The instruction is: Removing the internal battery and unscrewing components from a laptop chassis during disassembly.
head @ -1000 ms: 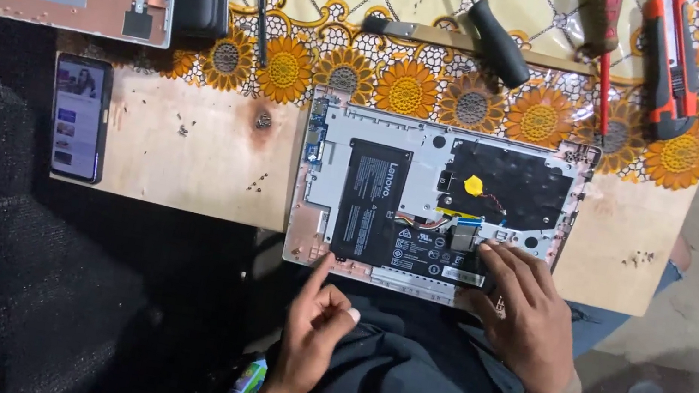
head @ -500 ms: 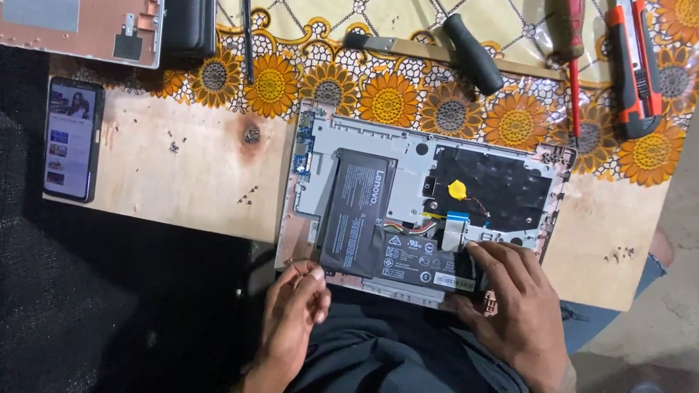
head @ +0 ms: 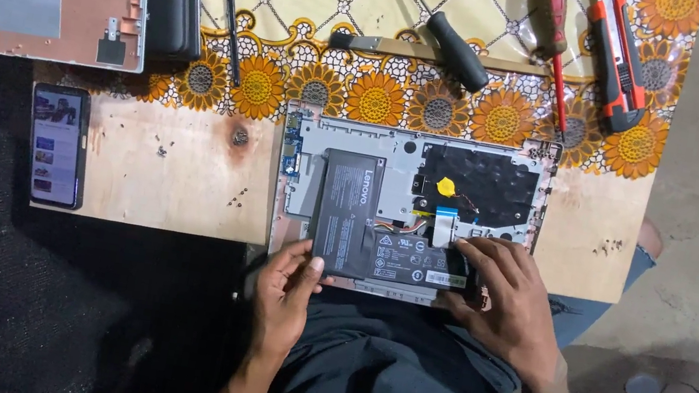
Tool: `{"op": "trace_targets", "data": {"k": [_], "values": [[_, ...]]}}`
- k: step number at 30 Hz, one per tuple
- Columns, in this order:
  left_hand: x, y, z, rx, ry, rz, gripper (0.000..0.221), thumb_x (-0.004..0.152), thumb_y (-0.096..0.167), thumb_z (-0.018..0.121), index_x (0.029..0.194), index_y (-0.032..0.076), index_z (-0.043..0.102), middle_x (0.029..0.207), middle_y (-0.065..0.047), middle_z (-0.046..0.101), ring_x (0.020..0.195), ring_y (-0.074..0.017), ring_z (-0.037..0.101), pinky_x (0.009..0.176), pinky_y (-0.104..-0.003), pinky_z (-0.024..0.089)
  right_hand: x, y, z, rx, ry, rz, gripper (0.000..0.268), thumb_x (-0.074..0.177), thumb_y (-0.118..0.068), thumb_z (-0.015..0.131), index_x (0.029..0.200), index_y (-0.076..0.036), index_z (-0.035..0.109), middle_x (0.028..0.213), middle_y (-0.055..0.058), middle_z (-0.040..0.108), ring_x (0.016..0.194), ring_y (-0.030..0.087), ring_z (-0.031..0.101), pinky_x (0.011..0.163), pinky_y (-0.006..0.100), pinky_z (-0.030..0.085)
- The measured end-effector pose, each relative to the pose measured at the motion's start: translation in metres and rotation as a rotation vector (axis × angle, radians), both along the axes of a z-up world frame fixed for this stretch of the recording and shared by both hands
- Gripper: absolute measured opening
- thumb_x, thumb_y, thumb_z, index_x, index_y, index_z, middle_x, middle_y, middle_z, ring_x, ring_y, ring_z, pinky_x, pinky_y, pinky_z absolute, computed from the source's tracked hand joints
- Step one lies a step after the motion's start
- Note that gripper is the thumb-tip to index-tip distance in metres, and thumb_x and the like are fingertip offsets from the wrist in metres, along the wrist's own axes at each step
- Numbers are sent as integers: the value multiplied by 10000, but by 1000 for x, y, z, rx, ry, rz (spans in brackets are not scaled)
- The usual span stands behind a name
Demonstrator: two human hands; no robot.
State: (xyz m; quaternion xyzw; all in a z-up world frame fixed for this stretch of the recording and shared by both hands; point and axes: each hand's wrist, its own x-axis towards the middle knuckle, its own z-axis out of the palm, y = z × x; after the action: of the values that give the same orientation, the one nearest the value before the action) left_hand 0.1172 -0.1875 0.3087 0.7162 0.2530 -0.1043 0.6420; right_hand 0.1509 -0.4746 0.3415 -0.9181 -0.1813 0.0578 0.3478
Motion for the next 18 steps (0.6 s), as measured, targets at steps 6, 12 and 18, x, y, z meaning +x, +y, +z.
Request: {"op": "trace_targets", "data": {"k": [6, 12, 18], "values": [[-3, -3, 9, -46, 6, 19, 343, 866, 241, 658, 1118, 11, 615, 909, -136, 734, 701, -199, 727, 614, -267, 571, -8, -2, -10, -33, -7, -2, 630, 847, -350, 678, 1383, -86, 476, 1322, 132, 552, 1190, 319, 507, 951, 476, 428], [-4, 0, 10, -40, -20, 44, 315, 883, 238, 642, 1108, 18, 623, 936, -128, 734, 677, -187, 703, 604, -248, 533, -12, -1, -14, 40, 16, -27, 751, 837, -336, 693, 1446, -25, 383, 1320, 157, 552, 1188, 332, 499, 975, 492, 426], [-9, 12, 4, -117, 48, 184, 312, 892, 113, 623, 1167, -27, 578, 958, -150, 677, 686, -218, 653, 626, -256, 495, -15, -3, -11, 162, -28, -100, 911, 797, -285, 792, 1498, -25, 273, 1418, 211, 474, 1267, 366, 479, 1024, 495, 420]]}}
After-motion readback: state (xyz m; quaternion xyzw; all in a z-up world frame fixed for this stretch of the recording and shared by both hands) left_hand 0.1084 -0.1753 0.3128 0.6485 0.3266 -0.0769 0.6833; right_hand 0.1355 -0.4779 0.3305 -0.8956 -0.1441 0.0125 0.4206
